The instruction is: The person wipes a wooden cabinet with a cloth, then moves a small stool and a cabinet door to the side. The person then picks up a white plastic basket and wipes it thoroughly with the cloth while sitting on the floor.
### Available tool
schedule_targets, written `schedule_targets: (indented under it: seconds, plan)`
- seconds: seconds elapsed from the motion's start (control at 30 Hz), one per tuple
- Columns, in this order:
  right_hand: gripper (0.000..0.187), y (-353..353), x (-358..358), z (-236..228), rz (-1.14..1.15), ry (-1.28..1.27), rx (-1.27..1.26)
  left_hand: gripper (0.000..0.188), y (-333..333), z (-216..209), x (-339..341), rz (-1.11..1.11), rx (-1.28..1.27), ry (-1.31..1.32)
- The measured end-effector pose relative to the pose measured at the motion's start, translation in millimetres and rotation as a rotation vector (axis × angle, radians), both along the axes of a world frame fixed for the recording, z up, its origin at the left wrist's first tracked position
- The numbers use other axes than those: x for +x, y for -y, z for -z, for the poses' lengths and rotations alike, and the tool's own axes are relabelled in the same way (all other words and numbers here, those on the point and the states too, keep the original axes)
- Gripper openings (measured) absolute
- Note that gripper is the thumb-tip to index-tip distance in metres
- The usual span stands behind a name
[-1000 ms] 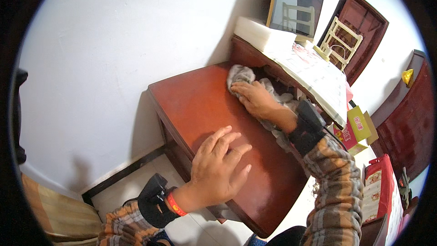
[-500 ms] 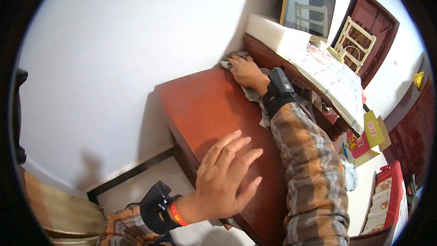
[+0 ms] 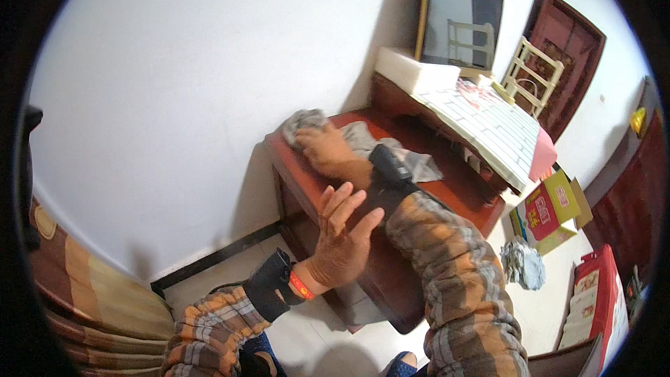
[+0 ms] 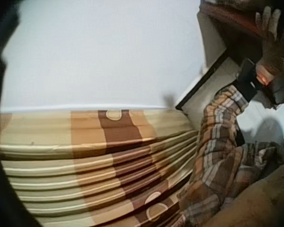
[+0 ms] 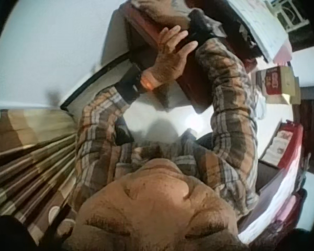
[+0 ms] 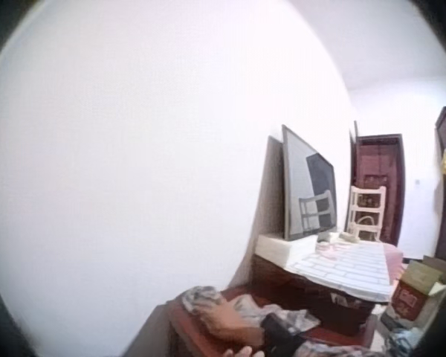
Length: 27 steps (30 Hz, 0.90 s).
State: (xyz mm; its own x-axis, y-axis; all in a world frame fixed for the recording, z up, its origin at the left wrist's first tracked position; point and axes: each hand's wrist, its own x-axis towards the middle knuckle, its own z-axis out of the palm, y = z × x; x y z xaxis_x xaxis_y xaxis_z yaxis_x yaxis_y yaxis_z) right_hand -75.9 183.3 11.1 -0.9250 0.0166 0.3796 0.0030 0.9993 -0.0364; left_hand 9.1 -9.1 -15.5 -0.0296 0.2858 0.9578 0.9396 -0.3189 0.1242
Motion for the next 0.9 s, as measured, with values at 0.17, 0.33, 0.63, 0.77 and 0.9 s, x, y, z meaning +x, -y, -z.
schedule_targets:
  seconds: [0.17, 0.33, 0.63, 0.77, 0.9]
  plan:
    - [0.039, 49.1, 44.0, 3.5, -0.187, 0.014, 0.09, 0.06, 11.1, 9.2, 3.0, -0.053, -0.025, -0.206]
    - [0.044, 53.7, 101.6, 11.2, -0.152, 0.13, 0.023, 0.068, 31.6, 35.2, 7.7, -0.018, -0.14, -0.336]
    - [0.039, 61.0, 230.2, 12.6, -0.218, 0.049, -0.23, 0.066, 34.6, 43.3, 8.9, 0.018, -0.324, -0.186]
    - [0.033, 65.2, 262.9, 3.3, -0.213, 0.035, -0.198, 0.065, 39.0, 47.1, 5.1, 0.001, -0.432, -0.132]
    - [0.031, 66.8, 290.4, -0.2, -0.183, 0.053, -0.183, 0.063, 45.7, 55.2, 0.8, -0.045, -0.499, -0.136]
